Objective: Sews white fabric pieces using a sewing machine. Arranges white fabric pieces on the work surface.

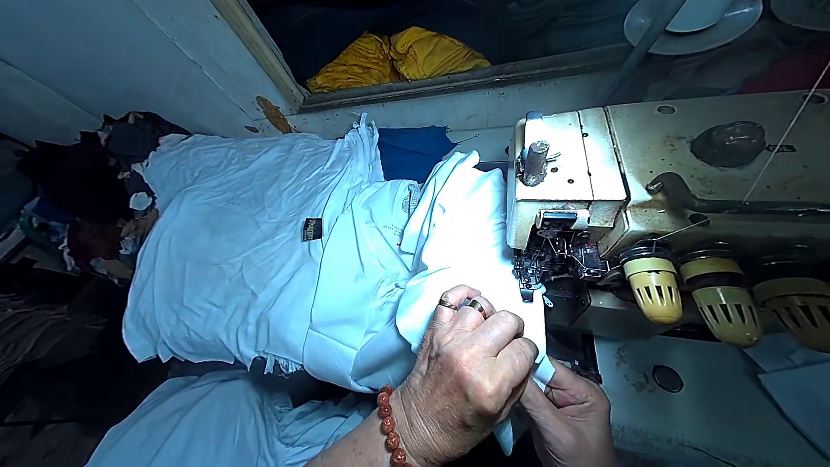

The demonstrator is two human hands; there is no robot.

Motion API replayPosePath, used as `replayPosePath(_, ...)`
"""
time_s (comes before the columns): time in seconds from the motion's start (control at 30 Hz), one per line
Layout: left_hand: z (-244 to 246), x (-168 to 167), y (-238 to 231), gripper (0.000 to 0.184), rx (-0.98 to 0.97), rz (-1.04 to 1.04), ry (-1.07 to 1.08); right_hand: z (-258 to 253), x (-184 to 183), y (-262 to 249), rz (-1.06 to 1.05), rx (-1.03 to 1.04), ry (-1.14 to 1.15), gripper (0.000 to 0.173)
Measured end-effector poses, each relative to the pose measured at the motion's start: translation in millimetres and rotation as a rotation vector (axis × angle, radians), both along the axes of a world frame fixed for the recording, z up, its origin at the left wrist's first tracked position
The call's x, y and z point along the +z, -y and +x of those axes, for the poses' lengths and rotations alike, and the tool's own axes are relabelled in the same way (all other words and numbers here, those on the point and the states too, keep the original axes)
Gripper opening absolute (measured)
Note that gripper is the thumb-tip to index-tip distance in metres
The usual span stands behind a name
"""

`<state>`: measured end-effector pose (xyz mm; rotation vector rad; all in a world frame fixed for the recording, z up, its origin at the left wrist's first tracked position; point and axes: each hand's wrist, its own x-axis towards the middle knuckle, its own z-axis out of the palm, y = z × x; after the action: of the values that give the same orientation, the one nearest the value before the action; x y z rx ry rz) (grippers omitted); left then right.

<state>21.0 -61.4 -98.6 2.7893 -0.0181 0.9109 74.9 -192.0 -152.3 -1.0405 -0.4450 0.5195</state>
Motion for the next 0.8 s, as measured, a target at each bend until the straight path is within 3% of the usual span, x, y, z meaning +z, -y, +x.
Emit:
replayPosePath(0.2,0.0,-1.3,1.6,0.010,-0.018,-0.019,-0.006,-1.6,-2.3,-1.4,-0.025,-0.007,0.048,0.019)
replayPosePath(0.37,-0.2,2.2,-0.4,0.017,0.003,-0.020,-0.029,-3.3,-0.9,-10.9,-0.188,-0.052,0.361,0.005)
replayPosePath(0.7,18.7,2.2,-33.2,0.016,0.188,-0.229,-0.031,5.3,5.8,-25.2,-0.213,0.177,0.474,0.016)
replayPosePath(0.8,2.8,6.6,-34.0,0.015,0.294,-0.299,-0.056,13.8,14.5,-14.9,-0.226,0.111,0.543,0.019)
